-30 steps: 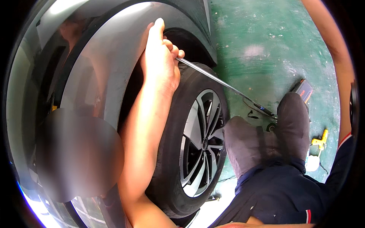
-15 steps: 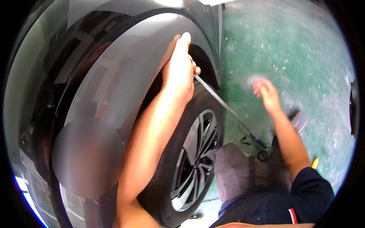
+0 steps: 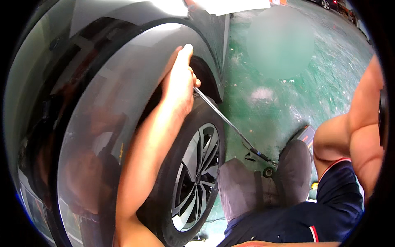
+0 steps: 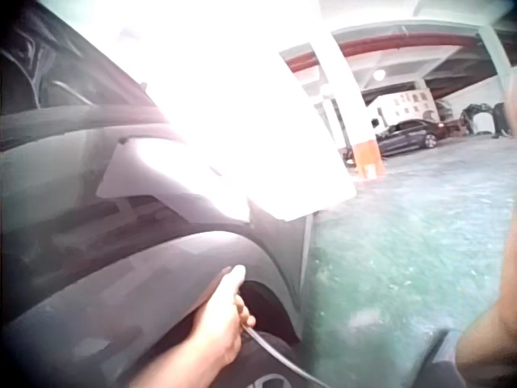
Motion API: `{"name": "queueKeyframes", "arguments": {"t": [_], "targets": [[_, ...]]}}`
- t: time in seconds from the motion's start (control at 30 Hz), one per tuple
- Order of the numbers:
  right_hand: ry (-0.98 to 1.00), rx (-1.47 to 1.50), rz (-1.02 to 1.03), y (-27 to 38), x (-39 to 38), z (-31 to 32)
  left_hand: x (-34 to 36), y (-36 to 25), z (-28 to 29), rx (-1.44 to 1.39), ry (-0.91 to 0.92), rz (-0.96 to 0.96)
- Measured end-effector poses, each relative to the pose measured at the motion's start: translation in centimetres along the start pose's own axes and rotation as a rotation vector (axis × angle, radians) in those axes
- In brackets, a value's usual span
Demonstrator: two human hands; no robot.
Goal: The person is repairing a dent on the front wheel arch of a black car. They use a long metal rod to push the dent from the inside and a wooden mallet to tap the area from the outside. The person alternates between these actions to gradually flatten the damaged panel.
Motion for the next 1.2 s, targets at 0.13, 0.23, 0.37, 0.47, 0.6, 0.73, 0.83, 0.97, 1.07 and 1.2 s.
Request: {"name": "queueKeyframes", "arguments": {"t": [0.13, 0.23, 0.37, 0.47, 0.6, 0.73, 0.83, 0.97, 1.07, 1.2], "targets": [[0.027, -0.027, -0.036, -1.0, -0.5, 0.4, 0.2, 0.4, 1.8, -0.027, -0.004, 0.001], [0.033, -0.151, -0.078, 0.3, -0.1, 3.9, -0.1, 0.2, -1.5, -0.030, 0.142, 0.033], [-0.060, -0.064, -0.316, -3.3, -2.4, 7.2, -1.7, -0.3, 0.5, -0.017, -0.019, 0.044], [-0.070, -0.005, -0.561, -5.3, -10.3, 7.7, -3.1, -1.5, 1.5, -0.021, 0.033, -0.079], [-0.053, -0.202, -1.077, -11.2, -24.3, 9.5, -1.1, 1.8, -0.7, -0.068, 0.164, 0.061], [-0.054, -0.122, -1.264, -13.5, -30.8, 8.7, -3.1, 0.1, -0.2, -0.022, 0.055, 0.036], [-0.120, -0.087, -1.053, -13.5, -23.4, 7.7, -2.6, -1.1, -0.6, 0.024, 0.036, 0.008], [-0.173, -0.098, -0.494, -6.5, -5.9, 7.2, -2.5, -0.7, -0.9, -0.034, 0.115, 0.014], [-0.132, -0.144, -0.233, -2.8, 2.9, 5.9, -1.6, 0.0, -1.9, 0.013, 0.068, 0.018], [-0.090, -0.153, -0.267, -1.0, 5.2, 4.2, -2.1, -1.1, -2.2, -0.030, 0.098, 0.031]]}}
Point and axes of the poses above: each hand's wrist, its own x-axis towards the middle knuckle, its own z-axis out of the back of the hand, y = z × x, the point moved 4 cm from there along x, towards the middle knuckle, and after that the axes turned 10 degrees about -y, right-handed, at the moved point
